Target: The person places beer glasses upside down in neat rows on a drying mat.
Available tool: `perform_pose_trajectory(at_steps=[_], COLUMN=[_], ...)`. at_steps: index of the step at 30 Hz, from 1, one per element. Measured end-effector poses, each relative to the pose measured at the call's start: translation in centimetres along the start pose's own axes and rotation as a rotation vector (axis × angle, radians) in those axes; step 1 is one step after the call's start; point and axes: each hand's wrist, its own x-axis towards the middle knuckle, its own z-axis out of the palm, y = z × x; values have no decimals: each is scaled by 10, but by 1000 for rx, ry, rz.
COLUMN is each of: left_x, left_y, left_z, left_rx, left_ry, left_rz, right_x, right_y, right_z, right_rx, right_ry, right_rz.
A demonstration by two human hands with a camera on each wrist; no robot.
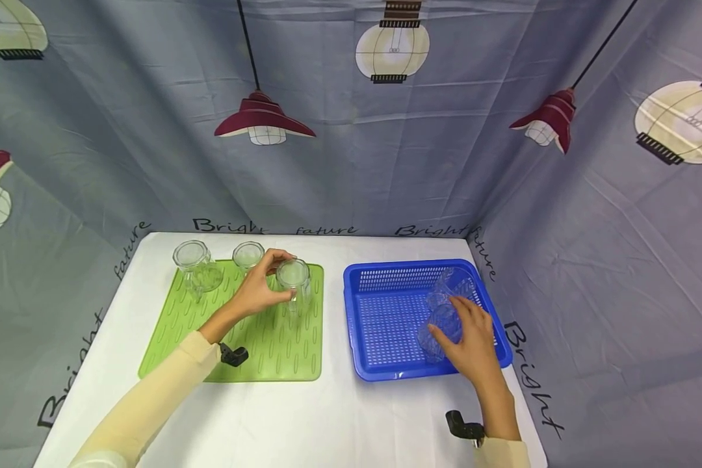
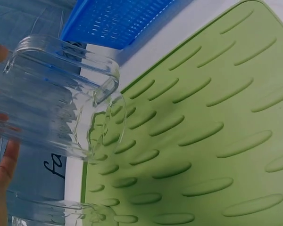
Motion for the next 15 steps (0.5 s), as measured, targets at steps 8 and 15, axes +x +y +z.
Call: perform_pose_trajectory(at_steps=[8,15], left_x=[13,27], left_y=[-3,-3], left_z=[2,0], left_rx=[12,67], left_ry=[-7,-31], left_rz=[-13,-7], right_x=[-5,-6], right_y=[10,10], right_z=[11,16], right_rx=[-28,-26], right_ry=[-36,-27], right_rz=[54,60])
